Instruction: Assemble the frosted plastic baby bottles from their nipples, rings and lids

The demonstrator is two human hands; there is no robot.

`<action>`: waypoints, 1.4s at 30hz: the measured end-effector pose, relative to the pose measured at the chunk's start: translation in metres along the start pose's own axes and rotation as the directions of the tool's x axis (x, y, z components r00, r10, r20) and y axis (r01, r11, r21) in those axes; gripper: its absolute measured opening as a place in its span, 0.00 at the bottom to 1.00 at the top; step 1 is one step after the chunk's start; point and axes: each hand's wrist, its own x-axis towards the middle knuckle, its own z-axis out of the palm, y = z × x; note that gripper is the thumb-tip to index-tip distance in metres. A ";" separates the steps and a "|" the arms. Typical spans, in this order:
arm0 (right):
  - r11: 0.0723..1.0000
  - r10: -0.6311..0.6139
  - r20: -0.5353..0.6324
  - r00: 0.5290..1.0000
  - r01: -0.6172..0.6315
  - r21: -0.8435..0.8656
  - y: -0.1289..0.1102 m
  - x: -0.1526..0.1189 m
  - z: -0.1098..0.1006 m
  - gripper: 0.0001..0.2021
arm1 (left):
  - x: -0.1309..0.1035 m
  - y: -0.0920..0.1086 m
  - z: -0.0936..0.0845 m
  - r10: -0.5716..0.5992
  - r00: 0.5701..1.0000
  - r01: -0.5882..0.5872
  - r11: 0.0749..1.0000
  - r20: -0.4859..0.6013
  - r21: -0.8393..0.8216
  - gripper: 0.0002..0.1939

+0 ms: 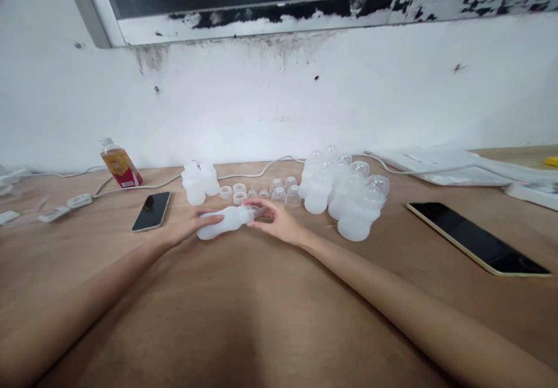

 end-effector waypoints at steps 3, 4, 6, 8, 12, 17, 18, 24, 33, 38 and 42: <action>0.990 0.139 0.016 0.990 -0.139 0.026 -0.003 0.003 0.002 0.15 | -0.001 0.006 -0.005 0.147 0.987 -0.134 0.972 -0.058 0.191 0.21; 0.981 0.189 0.040 0.981 -0.190 0.041 -0.004 0.003 0.002 0.14 | -0.002 0.006 -0.005 0.240 0.967 -0.206 0.934 -0.083 0.293 0.22; 0.954 0.279 0.091 0.956 -0.287 0.085 -0.004 0.005 0.005 0.15 | -0.002 0.004 -0.003 0.409 0.907 -0.315 0.819 -0.103 0.480 0.24; 0.911 0.378 0.142 0.915 -0.395 0.117 -0.004 0.006 0.006 0.20 | -0.002 0.000 0.001 0.504 0.857 -0.359 0.732 -0.106 0.579 0.23; 0.859 0.496 0.157 0.854 -0.509 0.056 -0.009 0.007 0.002 0.27 | 0.000 -0.009 0.006 0.504 0.849 -0.356 0.768 -0.158 0.533 0.22; 0.988 0.148 0.050 0.988 -0.146 -0.047 -0.015 0.004 -0.004 0.26 | 0.001 -0.016 0.010 0.429 0.868 -0.312 0.862 -0.249 0.399 0.22; 0.989 0.132 0.046 0.990 -0.129 -0.069 -0.014 0.004 -0.003 0.25 | 0.001 -0.017 0.011 0.433 0.865 -0.316 0.863 -0.254 0.394 0.22; 0.867 0.491 0.171 0.854 -0.499 0.007 -0.006 0.006 0.006 0.29 | -0.001 -0.022 0.021 0.597 0.771 -0.425 0.742 -0.222 0.519 0.22; 0.982 0.046 0.034 0.998 -0.039 -0.183 -0.013 0.003 -0.004 0.23 | -0.001 -0.022 0.019 0.501 0.808 -0.321 0.815 -0.309 0.482 0.22; 0.986 0.144 -0.012 0.989 -0.145 -0.078 -0.010 -0.003 0.009 0.13 | -0.002 -0.022 0.022 0.567 0.777 -0.381 0.769 -0.273 0.513 0.22; 0.850 0.434 0.040 0.900 -0.424 0.313 -0.018 -0.002 0.020 0.12 | -0.005 -0.021 0.021 0.697 0.687 -0.418 0.611 -0.207 0.672 0.23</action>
